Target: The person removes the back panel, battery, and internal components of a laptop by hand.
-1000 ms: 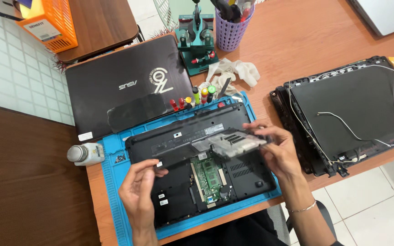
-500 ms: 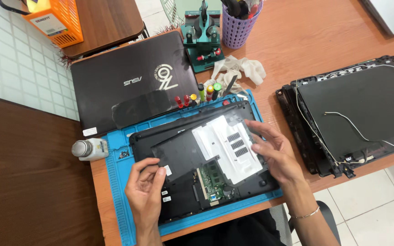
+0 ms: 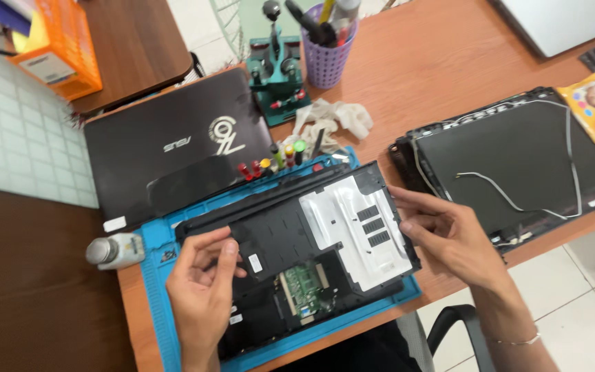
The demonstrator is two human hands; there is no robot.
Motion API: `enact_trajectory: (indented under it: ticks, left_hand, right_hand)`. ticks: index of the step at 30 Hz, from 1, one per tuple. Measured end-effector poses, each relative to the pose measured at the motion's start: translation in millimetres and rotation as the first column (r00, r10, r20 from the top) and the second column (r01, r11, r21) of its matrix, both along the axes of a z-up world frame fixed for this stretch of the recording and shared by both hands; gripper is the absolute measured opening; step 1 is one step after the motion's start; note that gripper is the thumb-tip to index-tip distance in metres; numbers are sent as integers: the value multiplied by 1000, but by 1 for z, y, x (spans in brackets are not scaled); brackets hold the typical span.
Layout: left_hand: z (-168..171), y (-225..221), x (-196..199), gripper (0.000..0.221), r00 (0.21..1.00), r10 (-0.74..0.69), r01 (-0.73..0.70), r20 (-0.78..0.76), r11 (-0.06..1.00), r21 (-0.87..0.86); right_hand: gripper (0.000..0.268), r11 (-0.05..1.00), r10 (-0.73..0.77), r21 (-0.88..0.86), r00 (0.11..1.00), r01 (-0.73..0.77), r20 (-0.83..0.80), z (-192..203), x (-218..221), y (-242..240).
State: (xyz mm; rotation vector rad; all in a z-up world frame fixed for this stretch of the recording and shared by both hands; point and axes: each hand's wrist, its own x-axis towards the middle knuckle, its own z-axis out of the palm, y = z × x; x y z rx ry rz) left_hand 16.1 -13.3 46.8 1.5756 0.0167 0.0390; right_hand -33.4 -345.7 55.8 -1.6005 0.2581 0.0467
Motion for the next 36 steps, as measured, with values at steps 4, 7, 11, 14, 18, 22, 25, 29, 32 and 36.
enact_trajectory:
  ticks: [4,7,11,14,18,22,25,29,32,36]
  left_hand:
    - [32,-30,25,23,998,-50,52,-28,996,67]
    - [58,-69,46,27,991,-131,131,-6,983,128]
    - [84,-135,79,23,977,-191,165,96,960,226]
    - [87,-190,111,23,960,-203,152,192,956,249]
    - [76,-256,156,25,958,-209,165,195,961,222]
    - [37,-304,192,28,956,-247,194,160,937,291]
    - [1,-328,216,34,955,-265,212,132,923,320]
    - [-44,-343,236,37,956,-290,282,-36,883,375]
    - [-71,-349,245,36,957,-281,289,-75,886,362]
    - [-92,-352,247,37,958,-261,285,-117,898,336]
  right_hand:
    - [54,993,-9,-117,997,-1,-83,27,10,-34]
    - [52,971,-35,-238,996,14,-85,43,29,-73]
    - [49,937,-93,-340,995,76,-35,57,65,-139]
    - [48,929,-65,-364,998,65,14,55,102,-196]
    - [45,976,41,-213,998,-31,43,34,165,-266]
    - [42,975,3,-222,998,-16,-61,-5,212,-318]
    - [42,975,2,-218,990,-33,-144,-33,238,-345]
    - [42,964,-20,-262,973,-42,-231,-61,254,-361]
    - [44,967,5,-245,971,-65,-239,-74,260,-369]
    - [40,957,23,-275,974,-86,-224,-85,257,-372]
